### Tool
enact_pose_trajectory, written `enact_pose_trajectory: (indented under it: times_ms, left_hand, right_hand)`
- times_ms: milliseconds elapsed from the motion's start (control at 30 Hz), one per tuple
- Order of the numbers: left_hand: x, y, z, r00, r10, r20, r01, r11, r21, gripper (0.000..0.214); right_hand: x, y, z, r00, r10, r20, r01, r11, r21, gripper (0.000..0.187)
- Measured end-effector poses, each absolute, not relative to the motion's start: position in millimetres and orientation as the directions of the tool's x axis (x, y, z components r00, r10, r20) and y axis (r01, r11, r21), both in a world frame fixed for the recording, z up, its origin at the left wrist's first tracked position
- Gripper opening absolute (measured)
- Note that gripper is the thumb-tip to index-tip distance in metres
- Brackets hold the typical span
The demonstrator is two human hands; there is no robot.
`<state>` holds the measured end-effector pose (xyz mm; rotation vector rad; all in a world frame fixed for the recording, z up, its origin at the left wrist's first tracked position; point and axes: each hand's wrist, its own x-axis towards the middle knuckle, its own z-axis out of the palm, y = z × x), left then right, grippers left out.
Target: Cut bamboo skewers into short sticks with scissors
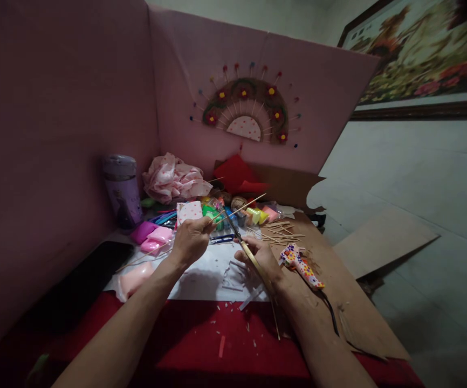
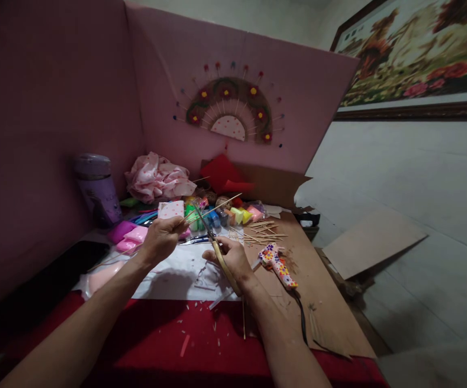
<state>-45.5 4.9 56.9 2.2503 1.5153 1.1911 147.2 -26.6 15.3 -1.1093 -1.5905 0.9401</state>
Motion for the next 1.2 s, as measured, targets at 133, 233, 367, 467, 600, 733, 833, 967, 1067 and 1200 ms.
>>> enact_pose_trajectory:
  times_ms: [133, 233, 367, 467, 600, 733, 833, 967, 1067, 1200]
  left_hand:
    - [-43.4, 5.5, 55.1, 0.131, 0.823, 0.552, 0.69, -0.476, 0.545, 0.033]
    - [-40.6, 4.7, 53.7, 0.12, 0.779, 0.616, 0.686, -0.513, 0.516, 0.03]
    - [-40.1, 4.1, 53.7, 0.133, 0.766, 0.629, 0.706, -0.519, 0.482, 0.027]
    - [-41.9, 5.5, 53.4, 0.126, 0.802, 0.584, 0.702, -0.488, 0.519, 0.03]
    - [-43.1, 8.3, 51.4, 0.118, 0.824, 0.554, 0.655, -0.484, 0.581, 0.031]
    - [-43.0, 9.2, 50.6, 0.122, 0.838, 0.532, 0.64, -0.476, 0.603, 0.031]
    - [-43.4, 8.5, 51.4, 0.143, 0.848, 0.511, 0.635, -0.475, 0.61, 0.031]
    - [-43.5, 6.8, 53.3, 0.166, 0.858, 0.485, 0.639, -0.469, 0.61, 0.03]
    - [-43.4, 6.1, 54.7, 0.174, 0.862, 0.476, 0.671, -0.457, 0.584, 0.03]
    - [-42.3, 6.4, 54.5, 0.168, 0.855, 0.49, 0.688, -0.458, 0.563, 0.031]
  right_hand:
    - [147.7, -27.5, 16.0, -0.125, 0.954, 0.271, 0.247, 0.294, -0.923, 0.042]
    - [147.9, -26.8, 15.9, -0.12, 0.955, 0.271, 0.242, 0.293, -0.925, 0.043]
    - [145.9, -25.6, 14.7, -0.119, 0.95, 0.288, 0.236, 0.308, -0.922, 0.045]
    - [144.1, -25.8, 13.7, -0.136, 0.95, 0.28, 0.208, 0.304, -0.93, 0.045]
    - [143.5, -26.1, 11.8, -0.149, 0.945, 0.29, 0.186, 0.315, -0.931, 0.047]
    - [143.8, -25.8, 11.3, -0.146, 0.943, 0.298, 0.198, 0.323, -0.925, 0.05]
    - [143.6, -25.9, 12.1, -0.144, 0.947, 0.287, 0.206, 0.312, -0.927, 0.051]
    - [144.1, -25.8, 12.4, -0.137, 0.946, 0.292, 0.22, 0.317, -0.923, 0.049]
    - [145.2, -25.2, 11.6, -0.135, 0.944, 0.301, 0.248, 0.326, -0.912, 0.043]
    - [146.1, -25.2, 12.1, -0.117, 0.954, 0.277, 0.266, 0.299, -0.917, 0.041]
